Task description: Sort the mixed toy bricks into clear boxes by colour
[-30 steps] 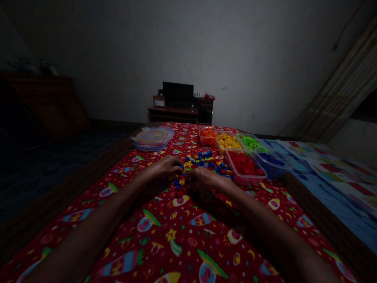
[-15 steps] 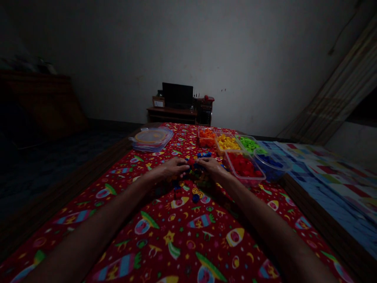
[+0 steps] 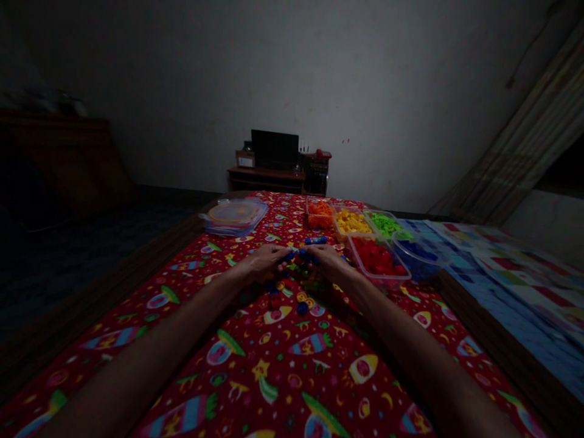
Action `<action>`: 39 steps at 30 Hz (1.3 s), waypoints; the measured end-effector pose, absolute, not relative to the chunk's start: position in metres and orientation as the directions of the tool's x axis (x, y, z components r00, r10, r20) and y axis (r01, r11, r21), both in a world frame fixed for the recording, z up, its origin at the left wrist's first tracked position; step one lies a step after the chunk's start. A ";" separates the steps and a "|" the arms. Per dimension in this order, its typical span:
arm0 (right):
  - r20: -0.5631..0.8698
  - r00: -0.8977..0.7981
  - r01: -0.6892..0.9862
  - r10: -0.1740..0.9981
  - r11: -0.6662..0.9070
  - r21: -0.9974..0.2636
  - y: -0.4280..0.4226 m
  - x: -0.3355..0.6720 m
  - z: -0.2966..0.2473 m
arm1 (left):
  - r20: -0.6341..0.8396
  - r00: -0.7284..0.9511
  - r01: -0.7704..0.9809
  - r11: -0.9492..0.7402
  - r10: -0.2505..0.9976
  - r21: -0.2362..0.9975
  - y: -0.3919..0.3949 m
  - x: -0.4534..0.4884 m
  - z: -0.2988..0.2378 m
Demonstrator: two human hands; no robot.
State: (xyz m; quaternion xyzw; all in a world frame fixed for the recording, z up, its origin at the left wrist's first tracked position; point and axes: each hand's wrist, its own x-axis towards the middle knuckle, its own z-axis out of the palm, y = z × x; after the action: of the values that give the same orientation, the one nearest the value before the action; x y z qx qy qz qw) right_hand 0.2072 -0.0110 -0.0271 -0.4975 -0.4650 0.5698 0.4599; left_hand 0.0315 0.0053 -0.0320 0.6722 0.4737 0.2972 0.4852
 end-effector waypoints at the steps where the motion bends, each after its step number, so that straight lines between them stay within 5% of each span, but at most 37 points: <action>1: -0.154 -0.101 -0.097 0.983 -0.164 -0.982 -0.012 0.205 -0.026 | -0.023 0.366 0.344 -0.112 0.930 0.932 0.005 0.034 -0.032; 10: -0.235 -0.169 -0.317 0.957 -0.279 -0.907 -0.020 0.196 -0.022 | 0.289 0.352 0.522 -0.444 0.890 0.729 -0.001 0.054 -0.036; 14: -0.266 -0.167 -0.306 0.949 -0.307 -0.901 -0.018 0.198 -0.026 | 0.175 0.258 0.467 -0.281 0.950 0.839 0.001 0.052 -0.041; 20: -0.223 -0.124 -0.258 0.967 -0.248 -0.934 -0.012 0.202 -0.030 | -0.074 0.147 -0.018 0.078 0.986 0.997 0.011 0.050 -0.041; 26: 0.067 -0.097 0.147 0.993 0.081 -0.986 -0.008 0.205 -0.031 | -0.201 0.226 -0.316 0.267 0.953 0.910 -0.011 0.059 -0.014; 31: 0.324 -0.195 0.585 0.926 0.375 -0.719 -0.013 0.204 -0.029 | -0.201 0.340 -0.346 0.321 0.919 0.882 -0.021 0.067 -0.010; 39: 0.460 -0.053 0.695 0.886 0.364 -0.621 -0.004 0.260 0.021 | 0.119 0.148 -0.069 -0.110 0.982 0.992 -0.006 0.055 -0.011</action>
State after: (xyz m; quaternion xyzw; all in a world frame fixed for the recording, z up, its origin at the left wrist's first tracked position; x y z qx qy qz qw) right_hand 0.2603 -0.0044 0.0211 -0.5519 -0.7160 0.1166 0.4112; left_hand 0.0546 -0.0064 -0.0115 0.5491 0.4154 0.5033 0.5222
